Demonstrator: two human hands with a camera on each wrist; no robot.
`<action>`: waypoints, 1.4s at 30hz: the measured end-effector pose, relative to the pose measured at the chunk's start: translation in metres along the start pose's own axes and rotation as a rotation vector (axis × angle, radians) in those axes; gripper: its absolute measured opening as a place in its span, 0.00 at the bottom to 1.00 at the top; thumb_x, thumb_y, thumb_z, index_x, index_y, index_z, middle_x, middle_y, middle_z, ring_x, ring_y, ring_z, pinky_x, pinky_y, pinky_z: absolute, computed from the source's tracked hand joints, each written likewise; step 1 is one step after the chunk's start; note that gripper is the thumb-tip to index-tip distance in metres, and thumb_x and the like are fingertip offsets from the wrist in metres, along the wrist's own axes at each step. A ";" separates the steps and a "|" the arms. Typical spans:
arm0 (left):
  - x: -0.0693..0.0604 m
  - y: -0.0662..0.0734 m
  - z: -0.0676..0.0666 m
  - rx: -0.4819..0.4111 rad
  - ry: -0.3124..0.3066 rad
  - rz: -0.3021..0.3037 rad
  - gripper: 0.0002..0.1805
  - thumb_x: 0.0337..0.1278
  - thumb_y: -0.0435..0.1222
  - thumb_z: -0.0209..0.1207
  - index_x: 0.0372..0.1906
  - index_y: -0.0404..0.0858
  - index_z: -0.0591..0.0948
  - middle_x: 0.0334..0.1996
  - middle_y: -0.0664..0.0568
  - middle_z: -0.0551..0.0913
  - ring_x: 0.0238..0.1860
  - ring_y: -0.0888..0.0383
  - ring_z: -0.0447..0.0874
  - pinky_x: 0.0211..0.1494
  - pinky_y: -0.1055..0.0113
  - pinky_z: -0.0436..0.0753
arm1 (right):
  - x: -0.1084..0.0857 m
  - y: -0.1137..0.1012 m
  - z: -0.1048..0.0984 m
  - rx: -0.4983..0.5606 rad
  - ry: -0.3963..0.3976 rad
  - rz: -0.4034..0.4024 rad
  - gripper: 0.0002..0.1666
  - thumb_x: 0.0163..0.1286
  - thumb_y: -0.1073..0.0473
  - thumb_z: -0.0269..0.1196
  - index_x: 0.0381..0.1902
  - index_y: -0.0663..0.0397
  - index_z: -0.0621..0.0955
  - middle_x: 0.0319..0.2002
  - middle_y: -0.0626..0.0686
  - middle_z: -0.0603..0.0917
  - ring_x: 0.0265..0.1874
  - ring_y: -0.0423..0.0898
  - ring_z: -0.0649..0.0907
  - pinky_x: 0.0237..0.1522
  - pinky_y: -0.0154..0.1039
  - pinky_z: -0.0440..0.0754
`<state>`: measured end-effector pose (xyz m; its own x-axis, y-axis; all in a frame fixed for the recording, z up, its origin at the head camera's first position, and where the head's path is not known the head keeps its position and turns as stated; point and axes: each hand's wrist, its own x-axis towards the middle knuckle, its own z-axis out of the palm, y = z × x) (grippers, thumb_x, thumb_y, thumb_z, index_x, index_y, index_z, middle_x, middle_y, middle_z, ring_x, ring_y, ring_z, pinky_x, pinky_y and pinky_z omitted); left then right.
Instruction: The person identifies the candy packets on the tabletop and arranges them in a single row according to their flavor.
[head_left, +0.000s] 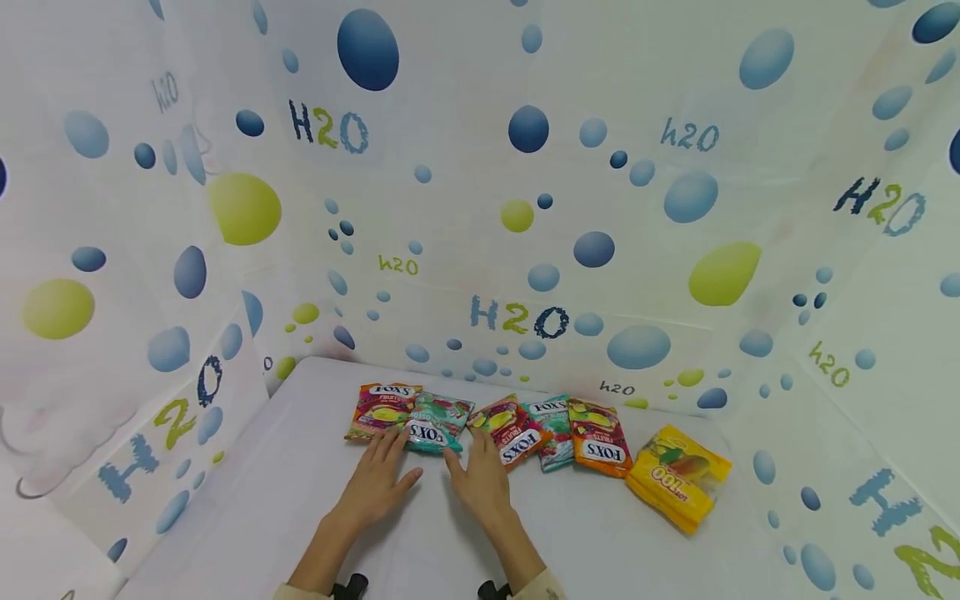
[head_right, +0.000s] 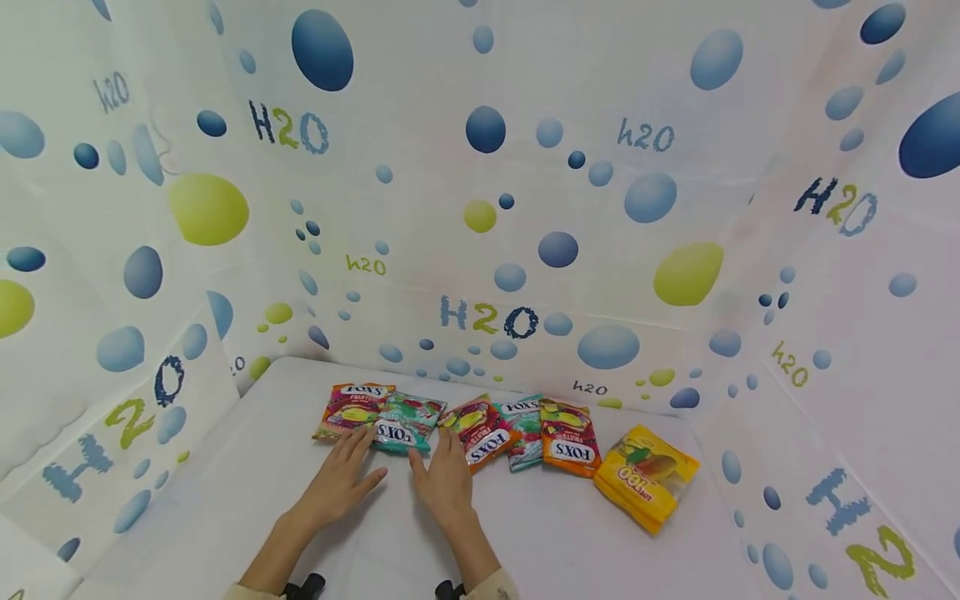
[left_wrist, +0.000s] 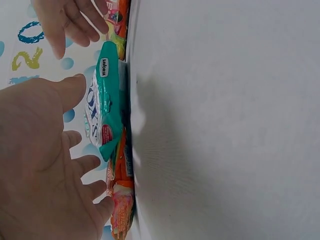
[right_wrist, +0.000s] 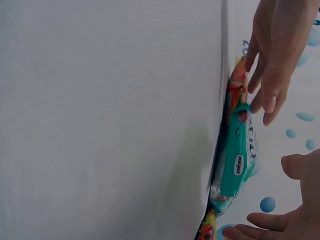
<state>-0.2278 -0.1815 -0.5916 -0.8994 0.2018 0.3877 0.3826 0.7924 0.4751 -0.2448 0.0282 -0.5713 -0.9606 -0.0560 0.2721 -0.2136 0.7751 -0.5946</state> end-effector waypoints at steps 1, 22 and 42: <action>0.001 0.001 0.000 0.005 -0.004 -0.006 0.42 0.71 0.53 0.61 0.77 0.31 0.65 0.73 0.28 0.67 0.74 0.23 0.58 0.74 0.32 0.60 | 0.001 0.000 0.001 -0.003 -0.005 -0.001 0.42 0.76 0.40 0.62 0.73 0.65 0.70 0.71 0.67 0.73 0.68 0.64 0.76 0.66 0.60 0.77; 0.015 0.001 0.001 0.080 -0.033 0.003 0.39 0.70 0.49 0.64 0.76 0.31 0.68 0.74 0.30 0.66 0.75 0.25 0.59 0.74 0.32 0.61 | 0.021 -0.004 0.016 -0.133 -0.042 -0.064 0.46 0.78 0.35 0.57 0.73 0.70 0.70 0.72 0.69 0.70 0.71 0.65 0.72 0.69 0.60 0.73; 0.035 0.001 0.001 0.053 -0.118 -0.052 0.39 0.73 0.49 0.60 0.77 0.30 0.65 0.73 0.25 0.65 0.76 0.26 0.57 0.77 0.34 0.59 | 0.040 -0.011 0.022 -0.163 -0.100 -0.042 0.44 0.79 0.39 0.58 0.73 0.72 0.69 0.71 0.71 0.71 0.71 0.66 0.72 0.70 0.58 0.72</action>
<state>-0.2591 -0.1729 -0.5784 -0.9376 0.2233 0.2667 0.3259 0.8320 0.4490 -0.2851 0.0036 -0.5702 -0.9660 -0.1465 0.2131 -0.2303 0.8621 -0.4514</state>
